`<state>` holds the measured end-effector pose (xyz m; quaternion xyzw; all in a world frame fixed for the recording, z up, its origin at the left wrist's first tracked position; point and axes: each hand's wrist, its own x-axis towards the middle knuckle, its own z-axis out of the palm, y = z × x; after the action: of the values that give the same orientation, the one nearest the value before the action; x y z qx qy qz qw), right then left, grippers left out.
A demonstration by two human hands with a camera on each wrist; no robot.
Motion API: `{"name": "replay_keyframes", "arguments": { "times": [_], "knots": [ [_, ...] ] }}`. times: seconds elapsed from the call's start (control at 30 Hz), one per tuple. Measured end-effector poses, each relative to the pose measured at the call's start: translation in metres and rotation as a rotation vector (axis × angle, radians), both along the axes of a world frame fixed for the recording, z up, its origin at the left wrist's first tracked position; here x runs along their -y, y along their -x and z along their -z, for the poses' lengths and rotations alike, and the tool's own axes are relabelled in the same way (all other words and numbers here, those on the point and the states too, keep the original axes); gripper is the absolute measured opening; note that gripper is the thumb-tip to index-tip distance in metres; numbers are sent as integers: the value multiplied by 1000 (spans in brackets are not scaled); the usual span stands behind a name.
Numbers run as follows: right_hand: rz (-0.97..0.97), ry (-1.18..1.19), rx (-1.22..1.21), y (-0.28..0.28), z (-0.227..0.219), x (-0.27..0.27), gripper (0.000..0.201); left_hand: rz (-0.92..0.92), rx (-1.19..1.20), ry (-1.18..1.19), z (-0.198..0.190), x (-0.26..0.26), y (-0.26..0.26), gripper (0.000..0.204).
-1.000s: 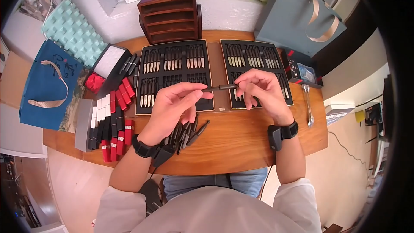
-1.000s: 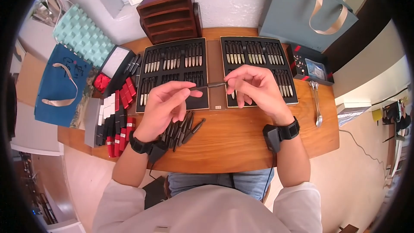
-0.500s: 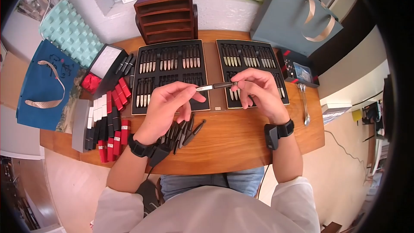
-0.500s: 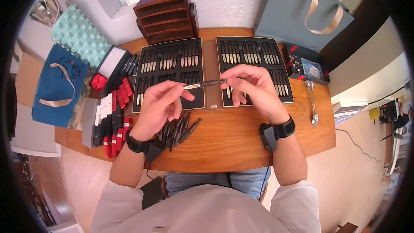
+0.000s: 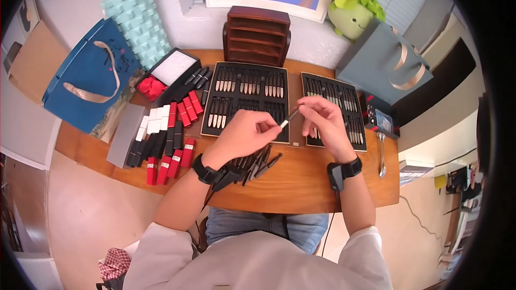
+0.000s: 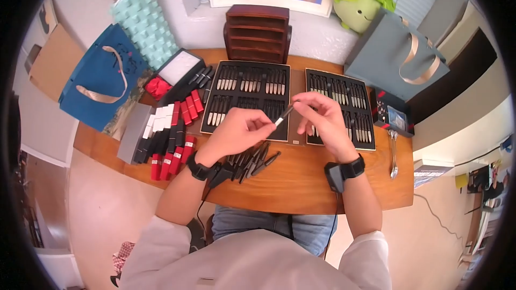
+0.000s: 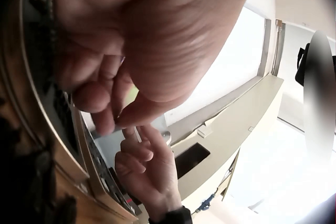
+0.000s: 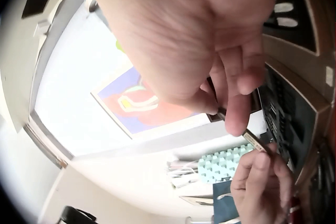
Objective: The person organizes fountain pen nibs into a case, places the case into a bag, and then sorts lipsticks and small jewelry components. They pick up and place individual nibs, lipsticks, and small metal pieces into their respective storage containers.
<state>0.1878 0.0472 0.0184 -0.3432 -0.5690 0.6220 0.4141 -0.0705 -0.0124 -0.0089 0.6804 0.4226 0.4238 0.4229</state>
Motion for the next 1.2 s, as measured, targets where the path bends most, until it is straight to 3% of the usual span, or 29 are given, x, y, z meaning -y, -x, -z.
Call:
{"name": "replay_keyframes", "arguments": {
  "times": [0.07,0.1,0.13,0.2,0.23,0.3,0.47,0.53,0.6,0.63,0.9,1.0,1.07,1.13,1.2],
  "knots": [
    [-23,-128,148,25,-7,-7,20,-332,-120,-13,-8,-6,15,23],
    [-49,-143,183,38,-13,-9,21,-476,-80,-143,0,-15,27,24],
    [-58,-149,185,52,-18,-10,21,-660,-216,-180,-5,-19,38,22],
    [-132,-166,285,81,-21,-16,21,-862,-435,-133,-13,-18,59,24],
    [-164,-203,313,94,-19,-23,23,-876,-441,-134,-8,-18,72,24],
    [-175,-223,330,117,-5,-35,24,-823,-584,-167,8,-24,93,27],
    [-142,-307,512,150,8,-48,26,-732,-495,-40,-6,-20,102,33],
    [-134,-271,565,153,7,-46,23,-551,-564,39,-3,-15,102,35],
    [-127,-442,639,154,16,-49,22,-514,-570,48,2,-14,100,39],
    [-109,-673,619,157,23,-51,22,-503,-608,64,2,-14,99,40],
    [-87,-975,753,154,28,-30,11,-520,-712,116,-1,-10,96,42],
    [-194,-935,907,158,22,-24,12,-510,-710,141,-2,-10,94,42],
    [-191,-936,867,160,24,-30,14,-510,-718,157,-5,-10,94,42],
    [-297,-696,861,161,21,-40,17,-514,-717,141,-9,-8,92,42],
    [-297,-727,852,153,18,-43,20,-483,-684,128,-1,-13,98,42]
  ]
}}
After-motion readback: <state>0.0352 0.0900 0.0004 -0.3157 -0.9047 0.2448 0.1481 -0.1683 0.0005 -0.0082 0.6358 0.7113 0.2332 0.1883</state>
